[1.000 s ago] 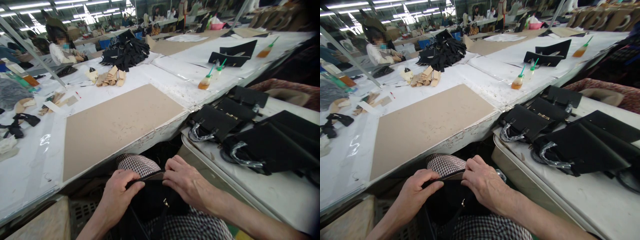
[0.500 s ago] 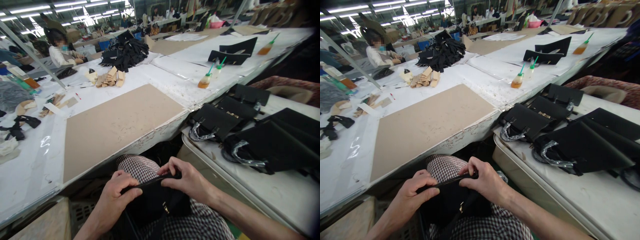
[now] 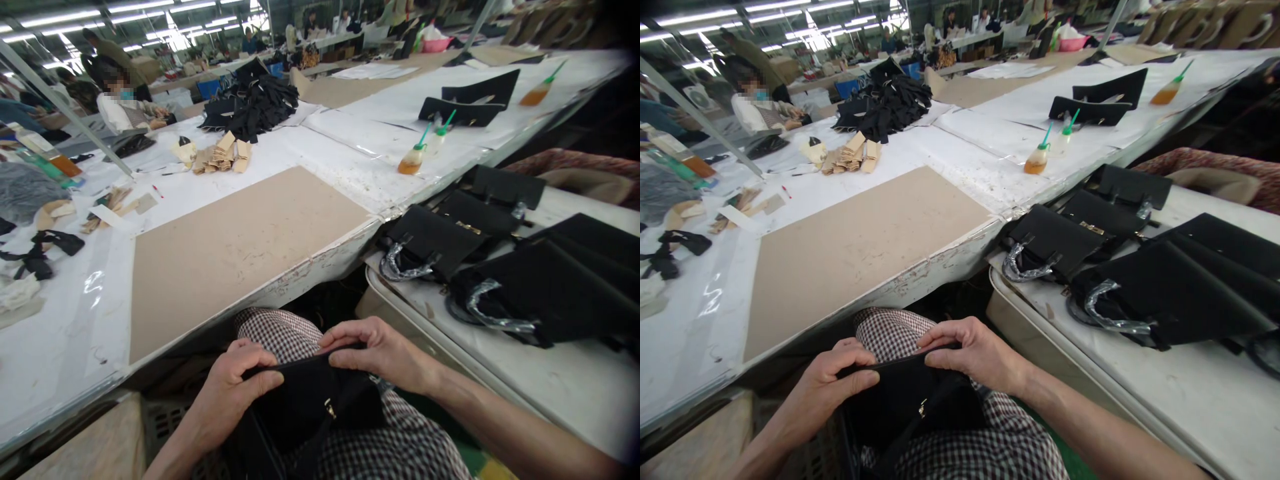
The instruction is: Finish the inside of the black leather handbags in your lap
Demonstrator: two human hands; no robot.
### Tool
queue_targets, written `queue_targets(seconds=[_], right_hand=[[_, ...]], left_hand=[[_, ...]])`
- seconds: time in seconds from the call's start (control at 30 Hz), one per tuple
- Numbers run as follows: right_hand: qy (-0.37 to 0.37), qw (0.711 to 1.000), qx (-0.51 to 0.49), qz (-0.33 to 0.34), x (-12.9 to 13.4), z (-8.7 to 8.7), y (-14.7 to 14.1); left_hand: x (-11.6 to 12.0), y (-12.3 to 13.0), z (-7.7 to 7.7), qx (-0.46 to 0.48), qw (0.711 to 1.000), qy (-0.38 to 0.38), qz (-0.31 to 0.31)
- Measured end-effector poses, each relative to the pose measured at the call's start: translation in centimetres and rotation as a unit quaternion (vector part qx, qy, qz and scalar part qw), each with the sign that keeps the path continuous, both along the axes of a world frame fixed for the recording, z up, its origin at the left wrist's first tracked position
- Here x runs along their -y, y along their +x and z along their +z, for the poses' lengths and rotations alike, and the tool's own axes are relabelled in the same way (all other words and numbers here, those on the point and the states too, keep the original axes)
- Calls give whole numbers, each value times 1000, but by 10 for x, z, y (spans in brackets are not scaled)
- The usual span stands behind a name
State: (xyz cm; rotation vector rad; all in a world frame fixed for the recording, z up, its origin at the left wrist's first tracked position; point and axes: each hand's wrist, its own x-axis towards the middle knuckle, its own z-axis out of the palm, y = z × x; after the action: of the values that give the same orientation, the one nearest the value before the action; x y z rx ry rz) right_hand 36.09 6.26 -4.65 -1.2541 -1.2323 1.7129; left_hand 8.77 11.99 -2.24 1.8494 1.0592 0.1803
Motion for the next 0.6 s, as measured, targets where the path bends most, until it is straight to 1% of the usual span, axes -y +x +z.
queue_targets(seconds=[0.13,0.3,0.4,0.53,0.6], right_hand=[[38,997,53,-47,6,-5,-8],[94,983,121,-102,10,-4,-20],[100,978,142,-114,12,-4,-25],[99,973,177,-111,13,-4,-27],[109,968,202,-100,11,-2,-27]], left_hand=[[-2,-1,1,-13,1000,-3,-1],[-1,0,6,-53,999,1,2],[3,7,8,-68,997,45,-11],[9,21,5,-68,986,135,-67],[13,26,3,-53,982,164,-81]])
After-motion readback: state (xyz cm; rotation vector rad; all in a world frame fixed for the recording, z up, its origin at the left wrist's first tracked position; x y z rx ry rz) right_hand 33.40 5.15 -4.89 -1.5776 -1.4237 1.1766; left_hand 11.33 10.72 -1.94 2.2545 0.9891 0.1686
